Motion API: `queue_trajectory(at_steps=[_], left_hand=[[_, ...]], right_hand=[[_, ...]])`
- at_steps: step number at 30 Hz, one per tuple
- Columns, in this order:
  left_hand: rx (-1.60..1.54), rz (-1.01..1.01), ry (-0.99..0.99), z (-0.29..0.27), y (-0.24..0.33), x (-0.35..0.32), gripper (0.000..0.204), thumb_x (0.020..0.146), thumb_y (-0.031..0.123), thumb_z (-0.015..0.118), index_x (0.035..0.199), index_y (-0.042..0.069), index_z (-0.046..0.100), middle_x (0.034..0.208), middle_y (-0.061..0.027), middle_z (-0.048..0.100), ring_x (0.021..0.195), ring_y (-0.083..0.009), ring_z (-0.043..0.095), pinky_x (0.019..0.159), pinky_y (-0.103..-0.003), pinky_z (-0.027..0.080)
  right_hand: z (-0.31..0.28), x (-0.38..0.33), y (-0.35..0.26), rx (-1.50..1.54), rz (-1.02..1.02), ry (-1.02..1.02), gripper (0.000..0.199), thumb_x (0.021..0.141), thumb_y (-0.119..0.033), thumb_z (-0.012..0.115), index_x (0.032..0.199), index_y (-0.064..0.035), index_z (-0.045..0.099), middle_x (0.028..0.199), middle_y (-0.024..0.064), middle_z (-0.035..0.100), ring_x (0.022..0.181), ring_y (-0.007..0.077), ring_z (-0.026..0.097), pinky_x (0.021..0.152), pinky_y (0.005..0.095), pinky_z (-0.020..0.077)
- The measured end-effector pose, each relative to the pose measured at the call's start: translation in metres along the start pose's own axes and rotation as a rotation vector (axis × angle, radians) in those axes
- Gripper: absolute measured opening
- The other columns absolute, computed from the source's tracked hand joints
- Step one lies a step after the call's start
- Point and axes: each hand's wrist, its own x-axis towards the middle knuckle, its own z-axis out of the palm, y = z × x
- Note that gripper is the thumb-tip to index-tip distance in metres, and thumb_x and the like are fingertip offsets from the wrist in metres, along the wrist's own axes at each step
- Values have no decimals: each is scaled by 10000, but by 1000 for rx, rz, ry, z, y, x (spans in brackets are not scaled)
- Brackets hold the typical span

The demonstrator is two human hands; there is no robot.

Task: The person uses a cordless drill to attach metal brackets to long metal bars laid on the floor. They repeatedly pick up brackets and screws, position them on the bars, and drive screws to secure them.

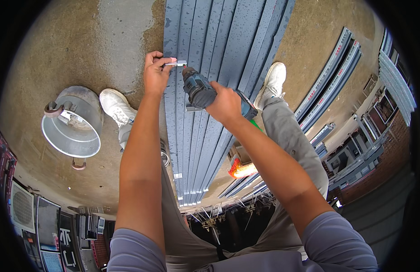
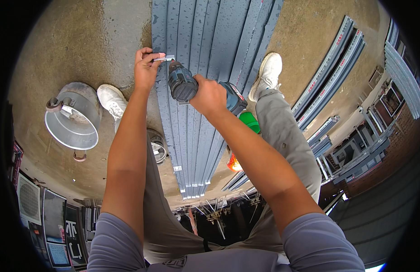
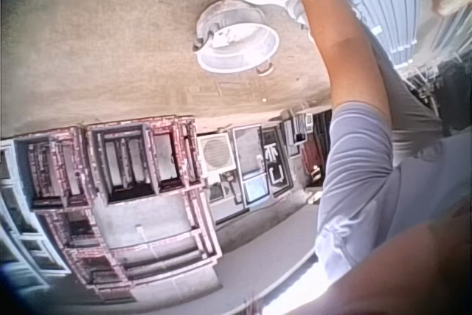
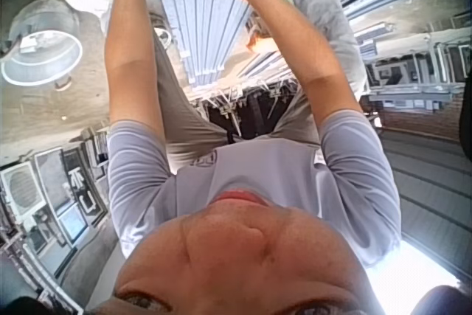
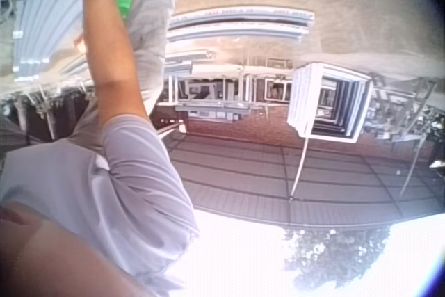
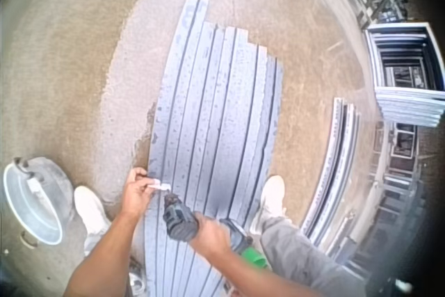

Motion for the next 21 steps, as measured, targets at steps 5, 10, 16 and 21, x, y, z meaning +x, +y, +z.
queue_trajectory(at_steps=[5, 10, 16, 21], left_hand=[[-16, -44, 5, 7, -3, -4, 266, 825, -100, 761, 1029, 65, 809, 1214, -48, 496, 1017, -146, 604, 831, -258, 548], [-25, -19, 47, 5, -6, 0, 254, 807, -62, 795, 1005, 96, 814, 1103, -33, 521, 933, -153, 593, 781, -271, 526], [0, 15, 64, 3, -2, -2, 262, 808, -81, 789, 1018, 74, 807, 1041, -27, 508, 885, -135, 563, 753, -255, 505], [-13, 33, 62, 4, -3, -2, 258, 805, -67, 801, 1023, 71, 807, 1026, -30, 499, 866, -143, 541, 740, -264, 492]], right_hand=[[-3, -1, -5, -50, 29, -11, 371, 747, -128, 712, 1116, -88, 706, 906, 208, 741, 863, 409, 714, 765, 502, 556], [-11, 8, -16, -166, 36, -84, 343, 741, -136, 724, 1078, -88, 687, 891, 191, 735, 872, 394, 717, 757, 496, 556], [-14, 12, -21, -239, 50, -140, 329, 741, -166, 743, 1053, -94, 671, 911, 174, 733, 890, 378, 720, 758, 488, 559], [-9, 11, -19, -248, 57, -118, 331, 741, -175, 746, 1058, -109, 677, 921, 177, 733, 896, 378, 720, 764, 486, 560]])
